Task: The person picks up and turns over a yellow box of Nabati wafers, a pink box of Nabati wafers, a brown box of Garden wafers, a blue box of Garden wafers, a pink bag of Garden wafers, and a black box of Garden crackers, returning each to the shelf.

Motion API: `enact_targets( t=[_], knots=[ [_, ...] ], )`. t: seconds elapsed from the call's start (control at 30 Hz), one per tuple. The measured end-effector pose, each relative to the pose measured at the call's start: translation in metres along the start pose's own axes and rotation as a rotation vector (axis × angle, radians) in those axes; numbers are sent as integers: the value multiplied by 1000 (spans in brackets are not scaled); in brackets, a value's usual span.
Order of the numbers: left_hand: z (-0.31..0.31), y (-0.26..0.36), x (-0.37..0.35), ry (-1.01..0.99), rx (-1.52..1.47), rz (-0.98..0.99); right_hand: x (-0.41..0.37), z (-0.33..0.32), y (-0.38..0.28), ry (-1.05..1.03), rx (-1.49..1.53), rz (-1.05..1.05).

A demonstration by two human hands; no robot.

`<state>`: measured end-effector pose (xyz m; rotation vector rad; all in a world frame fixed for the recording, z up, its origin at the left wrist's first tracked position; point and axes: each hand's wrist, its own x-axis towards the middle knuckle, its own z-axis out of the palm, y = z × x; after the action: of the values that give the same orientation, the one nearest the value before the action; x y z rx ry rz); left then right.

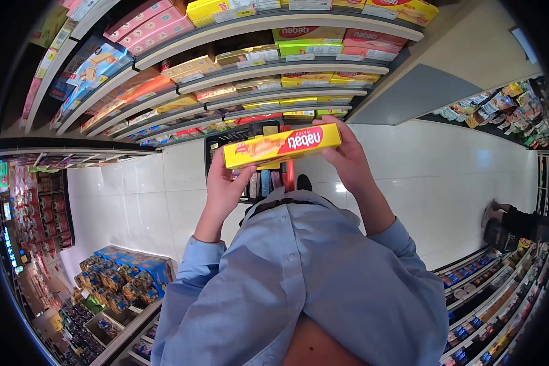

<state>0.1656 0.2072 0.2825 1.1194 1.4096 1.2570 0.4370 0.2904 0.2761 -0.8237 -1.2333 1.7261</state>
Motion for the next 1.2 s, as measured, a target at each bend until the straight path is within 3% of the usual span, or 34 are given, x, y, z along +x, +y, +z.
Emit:
enact_targets(
  t=[0.03, 0.07, 0.13, 0.3, 0.53, 0.67, 0.77, 0.8, 0.9, 1.1, 1.2],
  knots=[
    [-1, -4, -1, 27, 80, 70, -2, 1, -7, -51, -75, -81],
    [-12, -19, 4, 21, 278, 300, -1, 1, -7, -63, -195, -249],
    [-14, -15, 7, 93, 385, 487, -1, 3, -6, -86, -435, -584],
    [-20, -2, 5, 257, 546, 742, -9, 13, -10, -107, -620, -750],
    [-24, -5, 1, 268, 578, 788, -9, 15, -16, -79, -694, -797],
    [-22, -1, 5, 181, 580, 596, -1, 11, -12, -44, -669, -760],
    [-18, -1, -1, 39, 120, 6, -8, 1, 4, 5, -543, -246],
    [-19, -13, 1, 5, -32, -25, -5, 3, 11, 40, -369, -173],
    [-28, -34, -1, -43, -125, -142, 2, 9, 23, 83, -5, 147],
    [-41, -63, -13, 37, -112, -355, 10, 25, 48, 36, -104, 418],
    [-59, -117, -23, 28, -102, -484, 16, 45, 52, -19, -47, 615]
  ],
)
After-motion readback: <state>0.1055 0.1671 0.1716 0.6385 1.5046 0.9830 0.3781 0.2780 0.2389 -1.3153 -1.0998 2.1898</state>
